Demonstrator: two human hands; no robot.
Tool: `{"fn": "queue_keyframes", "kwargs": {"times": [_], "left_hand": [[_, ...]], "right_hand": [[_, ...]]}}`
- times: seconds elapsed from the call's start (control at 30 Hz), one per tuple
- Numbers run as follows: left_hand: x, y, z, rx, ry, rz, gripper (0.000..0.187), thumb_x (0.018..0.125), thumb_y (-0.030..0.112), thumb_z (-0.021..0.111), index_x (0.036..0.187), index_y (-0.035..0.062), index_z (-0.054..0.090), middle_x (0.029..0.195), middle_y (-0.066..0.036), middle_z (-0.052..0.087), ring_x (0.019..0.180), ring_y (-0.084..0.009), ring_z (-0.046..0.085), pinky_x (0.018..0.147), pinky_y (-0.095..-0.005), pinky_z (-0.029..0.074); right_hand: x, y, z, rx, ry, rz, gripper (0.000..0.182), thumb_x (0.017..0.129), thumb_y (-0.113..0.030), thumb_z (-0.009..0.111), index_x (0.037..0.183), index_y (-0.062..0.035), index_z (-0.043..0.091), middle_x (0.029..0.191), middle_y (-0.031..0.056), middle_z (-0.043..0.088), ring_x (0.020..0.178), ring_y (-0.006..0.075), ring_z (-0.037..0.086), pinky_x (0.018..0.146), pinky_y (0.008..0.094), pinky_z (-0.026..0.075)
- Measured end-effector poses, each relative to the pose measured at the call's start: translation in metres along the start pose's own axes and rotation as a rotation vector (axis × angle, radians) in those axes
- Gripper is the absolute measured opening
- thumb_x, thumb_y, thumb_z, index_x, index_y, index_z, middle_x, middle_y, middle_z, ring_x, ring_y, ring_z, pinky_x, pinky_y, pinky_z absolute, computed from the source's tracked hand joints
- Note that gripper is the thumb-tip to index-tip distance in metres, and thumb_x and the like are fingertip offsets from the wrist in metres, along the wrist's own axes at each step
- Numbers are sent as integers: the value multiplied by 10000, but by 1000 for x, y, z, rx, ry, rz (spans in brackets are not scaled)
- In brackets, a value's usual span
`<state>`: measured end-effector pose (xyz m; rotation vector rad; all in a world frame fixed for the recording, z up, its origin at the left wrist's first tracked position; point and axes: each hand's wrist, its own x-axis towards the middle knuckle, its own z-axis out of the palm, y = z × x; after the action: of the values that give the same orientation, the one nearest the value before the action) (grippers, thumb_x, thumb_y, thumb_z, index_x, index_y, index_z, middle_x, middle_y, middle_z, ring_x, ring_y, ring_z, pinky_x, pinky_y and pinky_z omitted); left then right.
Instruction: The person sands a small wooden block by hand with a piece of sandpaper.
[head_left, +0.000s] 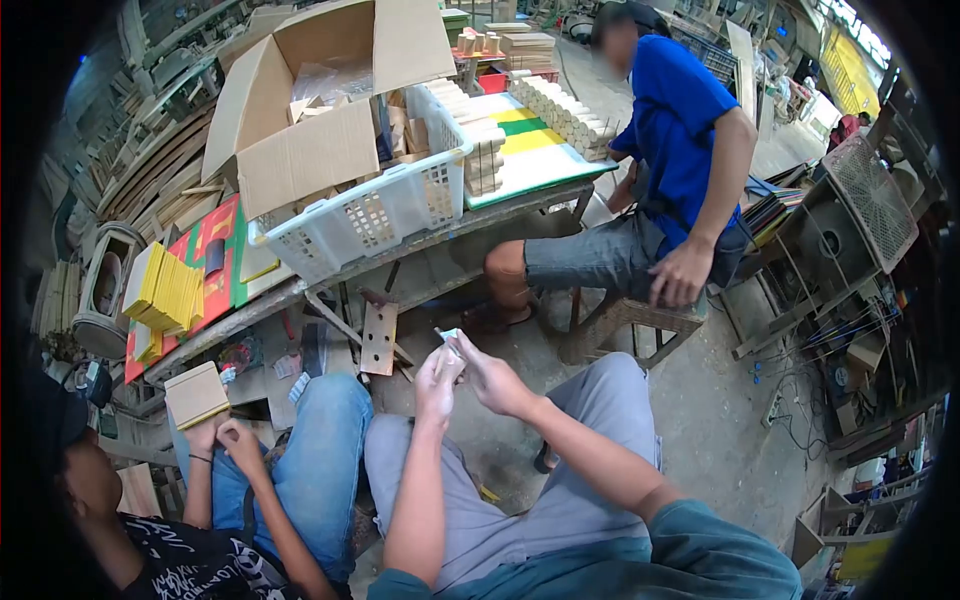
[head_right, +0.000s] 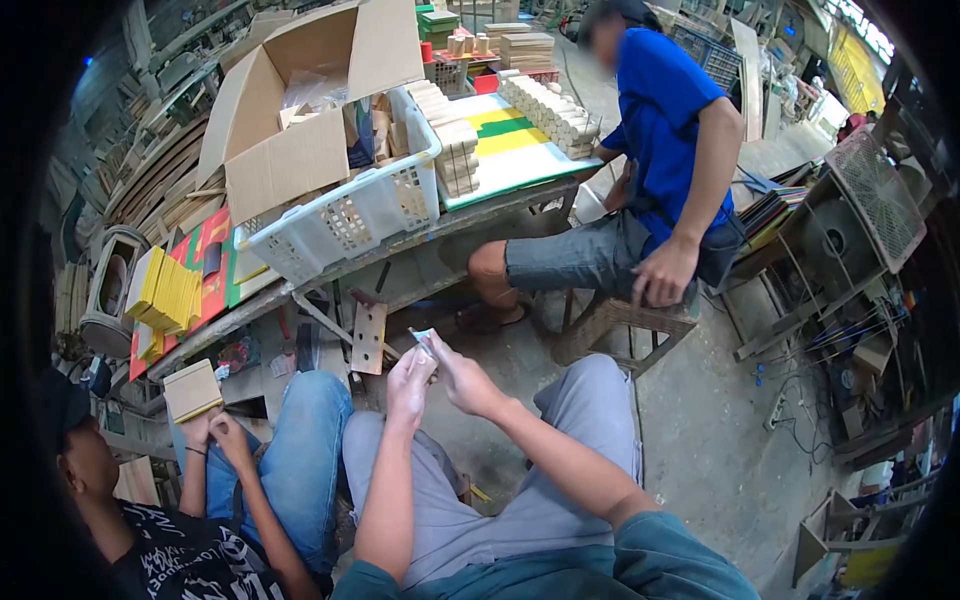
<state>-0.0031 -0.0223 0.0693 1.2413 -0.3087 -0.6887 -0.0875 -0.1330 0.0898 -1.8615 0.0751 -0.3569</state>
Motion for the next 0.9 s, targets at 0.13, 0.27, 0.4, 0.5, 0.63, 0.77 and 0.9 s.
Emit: {"fn": "queue_keyframes", "kwargs": {"times": [0.13,0.27,0.4,0.5,0.63,0.77,0.9], "left_hand": [[1,-11,-1,91,15,85,341,945,186,547,1220,-15,521,1091,-62,604,952,-115,584,810,-271,494],[-9,-7,3,181,84,97,341,928,129,562,1224,-36,518,1051,-92,634,932,-134,603,825,-283,480],[-13,-19,5,247,42,193,353,926,132,571,1227,-43,512,1062,-104,636,942,-138,604,815,-274,483],[-11,-8,3,236,121,166,367,935,144,566,1249,-34,504,1098,-79,617,959,-122,584,824,-257,472],[-25,-10,10,237,-43,195,372,945,157,547,1263,-29,494,1119,-86,609,985,-125,576,847,-260,464],[-19,-3,5,209,59,210,350,926,103,554,1244,-34,503,1092,-96,609,970,-127,577,824,-261,475],[-27,-10,10,323,-31,246,337,929,65,524,1249,-35,500,1086,-100,612,961,-115,575,821,-259,475]], "right_hand": [[-3,1,6,-149,141,-22,567,779,160,415,1313,-19,487,1345,218,478,1169,306,552,907,336,470],[-8,-8,19,-111,255,-50,520,783,145,420,1263,-17,535,1256,240,537,1140,305,573,881,313,483],[-5,-10,14,-284,219,194,450,795,101,478,1229,4,551,1118,300,563,1031,343,613,778,313,505],[-14,-7,26,-350,365,-223,433,785,74,508,1211,12,557,985,331,535,926,385,624,711,317,497],[-2,-24,5,-246,228,245,439,757,110,494,1187,55,563,1220,255,529,1140,334,539,942,354,460],[-23,-11,26,-414,332,-147,447,750,67,560,1196,42,557,1209,264,529,1021,356,610,828,374,510],[-7,-21,5,-222,263,142,499,726,72,630,1217,34,552,1206,277,527,1102,339,565,874,351,493]]}}
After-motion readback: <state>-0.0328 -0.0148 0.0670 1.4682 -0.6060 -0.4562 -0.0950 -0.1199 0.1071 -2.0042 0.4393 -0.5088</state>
